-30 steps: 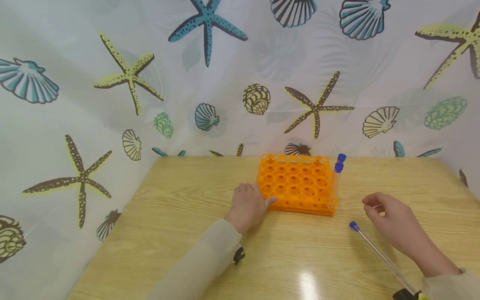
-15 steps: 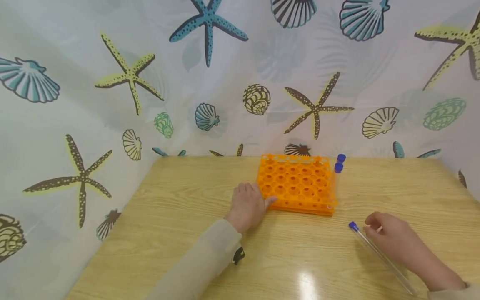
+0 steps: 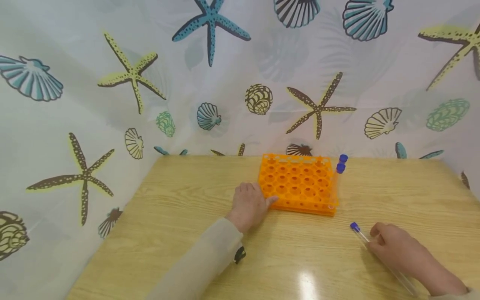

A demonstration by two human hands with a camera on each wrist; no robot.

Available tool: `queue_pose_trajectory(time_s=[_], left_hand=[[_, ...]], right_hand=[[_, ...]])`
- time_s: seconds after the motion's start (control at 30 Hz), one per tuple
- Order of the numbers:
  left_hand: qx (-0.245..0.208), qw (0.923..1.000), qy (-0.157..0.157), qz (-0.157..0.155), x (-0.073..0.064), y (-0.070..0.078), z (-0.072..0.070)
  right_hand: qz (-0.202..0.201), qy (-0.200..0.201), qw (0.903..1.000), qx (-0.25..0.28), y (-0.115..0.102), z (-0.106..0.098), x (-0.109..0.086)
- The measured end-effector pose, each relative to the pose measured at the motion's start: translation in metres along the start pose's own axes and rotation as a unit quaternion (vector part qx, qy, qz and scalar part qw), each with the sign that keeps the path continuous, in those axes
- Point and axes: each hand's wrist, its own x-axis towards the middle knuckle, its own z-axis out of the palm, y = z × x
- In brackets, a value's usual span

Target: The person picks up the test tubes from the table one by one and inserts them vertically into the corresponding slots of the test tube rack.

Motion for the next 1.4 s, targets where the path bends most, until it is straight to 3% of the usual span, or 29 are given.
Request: queue_pose_trajectory(time_s=[0.77, 1.03, 1.4], left_hand=[[-0.002, 1.0000, 0.002, -0.009, -0.001, 0.000, 0.001], [0.013, 0.9998, 0.011, -0.003, 0.001, 0.002, 0.001], [0.022, 0.9995, 0.020, -0.004, 0.000, 0.001, 0.004]], right_hand=[[-0.026, 0.021, 0.9994, -0.008, 0.005, 0.012, 0.006], [-0.054, 0.042, 0.9975, -0.018, 0.003, 0.004, 0.012], [-0.025, 0.041, 0.9988, -0.010, 0.001, -0.015, 0.031]])
